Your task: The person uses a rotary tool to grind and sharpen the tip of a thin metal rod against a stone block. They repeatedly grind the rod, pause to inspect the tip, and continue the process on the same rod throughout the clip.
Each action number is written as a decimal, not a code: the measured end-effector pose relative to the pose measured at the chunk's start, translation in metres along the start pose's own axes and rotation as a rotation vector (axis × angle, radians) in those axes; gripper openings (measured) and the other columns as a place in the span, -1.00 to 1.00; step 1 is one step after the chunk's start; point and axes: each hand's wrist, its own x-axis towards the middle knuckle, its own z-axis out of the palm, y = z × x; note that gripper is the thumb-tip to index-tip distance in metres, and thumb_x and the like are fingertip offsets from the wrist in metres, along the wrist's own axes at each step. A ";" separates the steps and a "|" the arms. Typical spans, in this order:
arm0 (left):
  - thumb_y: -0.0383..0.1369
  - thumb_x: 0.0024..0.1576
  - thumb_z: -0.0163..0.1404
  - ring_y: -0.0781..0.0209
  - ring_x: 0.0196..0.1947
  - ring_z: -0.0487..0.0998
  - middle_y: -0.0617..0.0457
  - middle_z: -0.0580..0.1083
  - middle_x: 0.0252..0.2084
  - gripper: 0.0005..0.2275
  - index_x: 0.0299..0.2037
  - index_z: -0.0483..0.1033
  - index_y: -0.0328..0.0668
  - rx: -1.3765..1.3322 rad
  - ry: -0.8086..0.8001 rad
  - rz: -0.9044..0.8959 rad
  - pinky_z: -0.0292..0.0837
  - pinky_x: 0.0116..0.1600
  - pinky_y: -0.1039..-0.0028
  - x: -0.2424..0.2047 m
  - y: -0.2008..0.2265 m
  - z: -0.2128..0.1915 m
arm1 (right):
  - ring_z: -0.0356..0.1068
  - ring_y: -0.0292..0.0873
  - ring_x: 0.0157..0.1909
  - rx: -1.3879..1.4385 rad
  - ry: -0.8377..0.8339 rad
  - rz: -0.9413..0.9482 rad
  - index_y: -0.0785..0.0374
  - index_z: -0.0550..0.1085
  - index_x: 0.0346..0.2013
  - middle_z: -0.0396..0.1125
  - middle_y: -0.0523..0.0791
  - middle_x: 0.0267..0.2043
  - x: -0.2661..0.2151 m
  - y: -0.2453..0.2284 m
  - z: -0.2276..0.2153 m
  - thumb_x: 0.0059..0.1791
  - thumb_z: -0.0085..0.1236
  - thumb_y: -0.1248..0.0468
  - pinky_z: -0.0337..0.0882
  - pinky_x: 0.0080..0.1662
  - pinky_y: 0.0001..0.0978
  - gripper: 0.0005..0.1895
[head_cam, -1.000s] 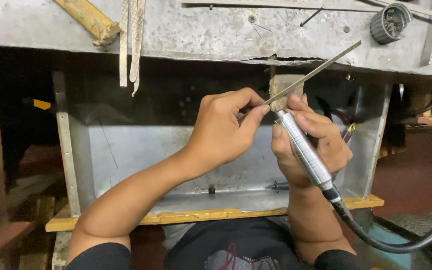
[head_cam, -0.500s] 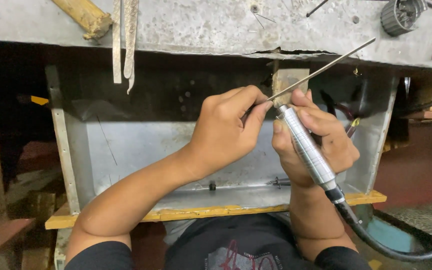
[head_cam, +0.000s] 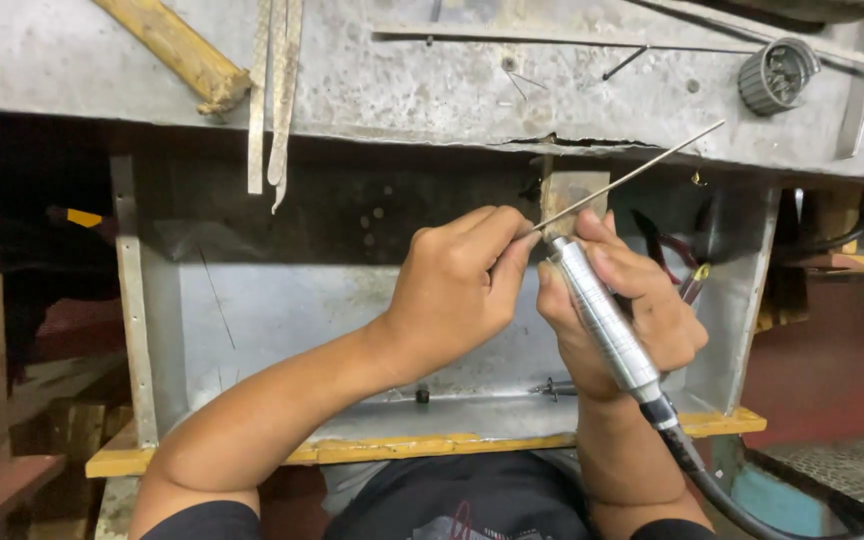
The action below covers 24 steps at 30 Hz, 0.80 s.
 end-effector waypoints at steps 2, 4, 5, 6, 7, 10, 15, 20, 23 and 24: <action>-0.56 0.23 -0.04 0.17 -0.55 0.29 0.06 0.33 -0.51 -0.87 -0.37 0.35 -0.25 -0.006 0.002 -0.006 0.19 -0.44 0.38 -0.001 0.000 0.001 | 0.59 0.22 -0.06 0.005 -0.005 0.002 0.44 0.41 -0.25 0.47 0.25 -0.19 0.000 0.000 0.000 -0.10 0.50 0.42 0.67 0.02 -0.10 -0.64; -0.56 0.23 -0.03 0.19 -0.56 0.30 0.06 0.34 -0.51 -0.88 -0.36 0.38 -0.25 -0.012 0.002 -0.014 0.19 -0.45 0.40 -0.001 0.000 0.001 | 0.58 0.23 -0.05 0.010 -0.011 0.006 0.44 0.40 -0.25 0.47 0.24 -0.19 0.002 -0.001 -0.001 -0.11 0.51 0.47 0.68 0.04 -0.06 -0.63; -0.57 0.23 -0.02 0.20 -0.56 0.29 0.07 0.34 -0.51 -0.88 -0.36 0.38 -0.26 -0.013 0.003 -0.012 0.19 -0.46 0.41 -0.001 0.000 0.001 | 0.58 0.23 -0.05 0.015 -0.017 -0.003 0.45 0.40 -0.25 0.47 0.25 -0.19 0.002 -0.001 -0.001 -0.11 0.51 0.45 0.68 0.03 -0.08 -0.63; -0.58 0.23 -0.02 0.21 -0.57 0.29 0.07 0.33 -0.52 -0.88 -0.37 0.37 -0.26 -0.014 0.003 -0.012 0.19 -0.47 0.42 -0.001 0.000 0.001 | 0.58 0.23 -0.05 0.020 -0.024 -0.011 0.45 0.41 -0.24 0.47 0.26 -0.18 0.003 -0.001 -0.002 -0.11 0.51 0.43 0.68 0.03 -0.09 -0.63; -0.58 0.23 -0.02 0.21 -0.57 0.29 0.07 0.33 -0.52 -0.88 -0.37 0.37 -0.26 -0.014 0.003 -0.011 0.19 -0.47 0.42 -0.001 0.000 0.002 | 0.58 0.23 -0.05 0.020 -0.024 -0.011 0.45 0.41 -0.24 0.47 0.26 -0.18 0.002 -0.001 -0.002 -0.11 0.51 0.43 0.68 0.03 -0.09 -0.63; -0.57 0.22 -0.02 0.19 -0.56 0.31 0.07 0.35 -0.51 -0.88 -0.36 0.38 -0.26 -0.004 0.004 -0.019 0.21 -0.46 0.40 -0.001 0.000 0.002 | 0.59 0.21 -0.03 0.018 -0.029 0.006 0.43 0.42 -0.22 0.48 0.23 -0.17 0.001 0.001 -0.002 -0.11 0.51 0.39 0.67 0.03 -0.12 -0.63; -0.56 0.23 -0.04 0.16 -0.58 0.27 0.05 0.31 -0.52 -0.87 -0.37 0.35 -0.25 0.007 0.000 -0.014 0.17 -0.47 0.37 -0.002 0.000 0.002 | 0.58 0.18 -0.01 0.041 -0.023 0.024 0.41 0.42 -0.21 0.48 0.23 -0.15 0.000 0.000 -0.002 -0.12 0.53 0.41 0.67 0.08 -0.09 -0.61; -0.56 0.24 -0.04 0.18 -0.55 0.29 0.06 0.32 -0.51 -0.88 -0.36 0.35 -0.25 -0.026 -0.004 -0.038 0.20 -0.43 0.38 -0.001 0.002 0.002 | 0.59 0.18 -0.04 0.004 -0.001 0.023 0.41 0.41 -0.26 0.49 0.18 -0.19 -0.001 0.003 0.000 -0.11 0.52 0.38 0.67 0.04 -0.15 -0.63; -0.55 0.23 -0.05 0.20 -0.53 0.30 0.07 0.33 -0.51 -0.87 -0.37 0.34 -0.24 -0.077 -0.012 -0.075 0.23 -0.39 0.40 0.001 0.003 0.001 | 0.58 0.17 -0.05 0.006 -0.004 0.016 0.41 0.38 -0.29 0.48 0.18 -0.22 0.001 0.003 -0.001 -0.08 0.47 0.36 0.66 0.06 -0.10 -0.65; -0.54 0.23 -0.05 0.20 -0.53 0.31 0.07 0.34 -0.51 -0.86 -0.39 0.33 -0.24 -0.090 -0.017 -0.085 0.23 -0.38 0.40 0.001 0.003 0.000 | 0.57 0.17 -0.04 0.040 -0.022 0.020 0.42 0.37 -0.28 0.48 0.22 -0.21 0.001 0.002 -0.001 -0.07 0.43 0.36 0.66 0.09 -0.06 -0.66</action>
